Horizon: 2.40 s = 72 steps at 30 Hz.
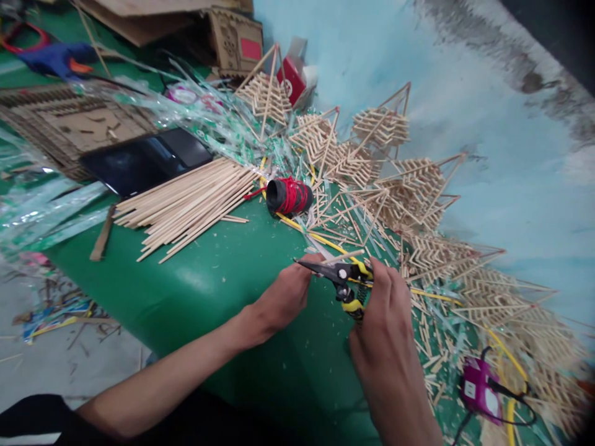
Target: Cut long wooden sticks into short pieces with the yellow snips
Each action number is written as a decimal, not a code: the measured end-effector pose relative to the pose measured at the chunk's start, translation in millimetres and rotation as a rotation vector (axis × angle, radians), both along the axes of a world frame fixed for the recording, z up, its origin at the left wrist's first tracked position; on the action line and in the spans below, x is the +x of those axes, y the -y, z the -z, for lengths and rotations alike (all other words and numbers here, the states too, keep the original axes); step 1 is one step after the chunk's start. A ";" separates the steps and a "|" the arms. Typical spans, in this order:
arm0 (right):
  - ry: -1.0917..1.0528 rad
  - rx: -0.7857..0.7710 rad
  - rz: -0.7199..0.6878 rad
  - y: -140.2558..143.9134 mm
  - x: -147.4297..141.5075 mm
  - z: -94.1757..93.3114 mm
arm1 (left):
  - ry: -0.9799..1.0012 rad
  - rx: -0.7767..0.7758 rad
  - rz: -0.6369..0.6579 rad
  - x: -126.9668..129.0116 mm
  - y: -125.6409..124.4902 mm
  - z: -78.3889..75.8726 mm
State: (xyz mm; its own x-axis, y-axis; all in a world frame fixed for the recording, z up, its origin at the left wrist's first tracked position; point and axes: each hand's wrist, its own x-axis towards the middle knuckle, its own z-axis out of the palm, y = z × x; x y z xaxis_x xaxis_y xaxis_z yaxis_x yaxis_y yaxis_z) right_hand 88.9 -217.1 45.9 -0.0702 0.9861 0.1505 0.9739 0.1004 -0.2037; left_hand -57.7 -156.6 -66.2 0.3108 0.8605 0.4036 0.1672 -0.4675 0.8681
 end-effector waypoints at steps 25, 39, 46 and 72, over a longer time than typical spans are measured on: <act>0.252 0.064 -0.043 4.0 -4.0 -3.9 | -0.119 0.028 -0.013 5.0 8.3 18.7; 0.487 0.123 -0.092 -12.1 3.1 -7.2 | -0.051 -0.103 0.021 6.4 5.7 17.7; 0.417 0.032 -0.031 -21.5 8.4 -6.2 | 0.015 -0.120 0.106 -3.4 -2.1 5.2; -1.096 -0.128 0.250 -21.6 -24.7 46.8 | 0.279 -0.717 0.020 -2.3 -6.1 -48.8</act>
State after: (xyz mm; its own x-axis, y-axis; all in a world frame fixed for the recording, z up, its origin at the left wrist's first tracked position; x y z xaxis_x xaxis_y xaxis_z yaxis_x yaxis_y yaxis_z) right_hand 64.2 -195.6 -0.9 0.2388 0.9665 -0.0937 0.2535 -0.1552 -0.9548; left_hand -59.9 -150.5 -17.4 0.2975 0.9365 -0.1854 -0.1048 0.2251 0.9687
